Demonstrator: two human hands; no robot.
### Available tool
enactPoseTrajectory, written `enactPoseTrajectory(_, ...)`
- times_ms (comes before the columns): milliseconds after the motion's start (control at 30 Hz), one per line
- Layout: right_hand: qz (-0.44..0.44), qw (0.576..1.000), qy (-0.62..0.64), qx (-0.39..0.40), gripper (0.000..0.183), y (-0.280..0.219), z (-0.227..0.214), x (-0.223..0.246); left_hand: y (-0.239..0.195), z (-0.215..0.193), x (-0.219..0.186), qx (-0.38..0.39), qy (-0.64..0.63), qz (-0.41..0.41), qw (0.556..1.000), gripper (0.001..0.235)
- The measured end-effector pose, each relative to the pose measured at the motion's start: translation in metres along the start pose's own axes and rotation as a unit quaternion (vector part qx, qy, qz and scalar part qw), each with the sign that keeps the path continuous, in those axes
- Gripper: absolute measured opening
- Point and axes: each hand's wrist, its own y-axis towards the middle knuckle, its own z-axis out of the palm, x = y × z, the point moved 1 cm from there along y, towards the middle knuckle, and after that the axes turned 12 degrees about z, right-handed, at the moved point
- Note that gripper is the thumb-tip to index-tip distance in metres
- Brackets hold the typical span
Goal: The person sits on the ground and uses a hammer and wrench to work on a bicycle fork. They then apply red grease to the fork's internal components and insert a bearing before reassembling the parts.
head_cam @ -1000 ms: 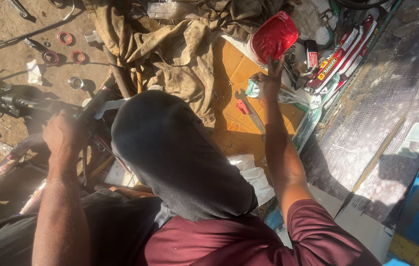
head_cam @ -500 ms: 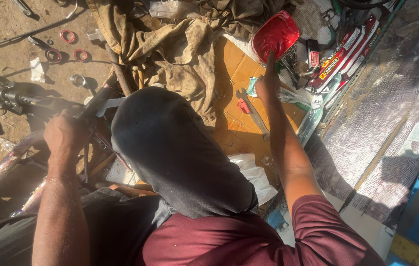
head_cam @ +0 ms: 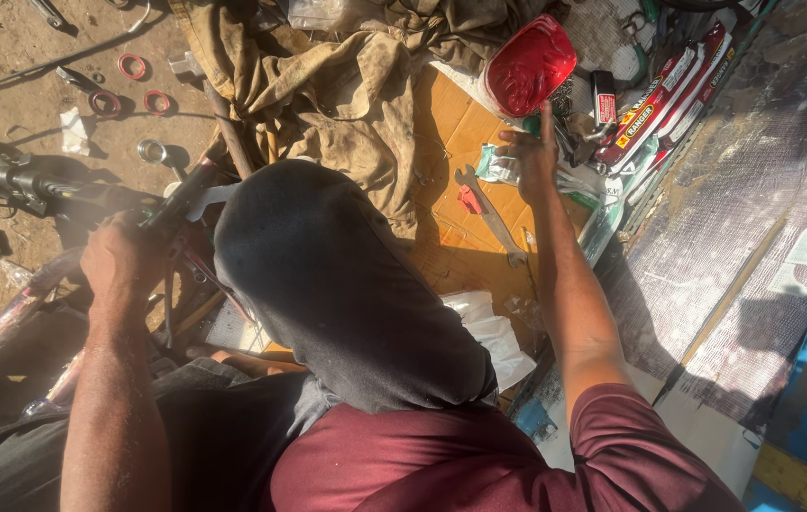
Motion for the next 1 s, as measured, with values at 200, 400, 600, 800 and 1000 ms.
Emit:
enactPoseTrajectory(200,0.033,0.795,-0.588,-0.147,0.096,0.028,0.008,-0.001,-0.003,-0.007,-0.005,-0.021,-0.007,0.018,1.000,0.029)
enactPoseTrajectory(400,-0.086,0.752,-0.642,-0.125,0.081,0.021,-0.007,-0.024,-0.014,-0.018,-0.008,0.010,0.009,-0.017,1.000,0.028)
enactPoseTrajectory(600,0.095,0.982,0.149,0.060,0.084,0.022,-0.024,-0.013,-0.019,-0.024,-0.010,0.052,-0.018,-0.070,0.996,0.037)
enactPoseTrajectory(800,0.121,0.972,0.188,0.079,0.094,0.011,-0.005,-0.005,-0.020,-0.017,0.004,0.031,0.004,-0.033,0.999,0.033)
enactPoseTrajectory(1000,0.091,0.993,0.079,-0.012,0.091,0.016,-0.007,-0.038,-0.029,-0.006,0.022,0.001,-0.003,-0.012,1.000,0.029)
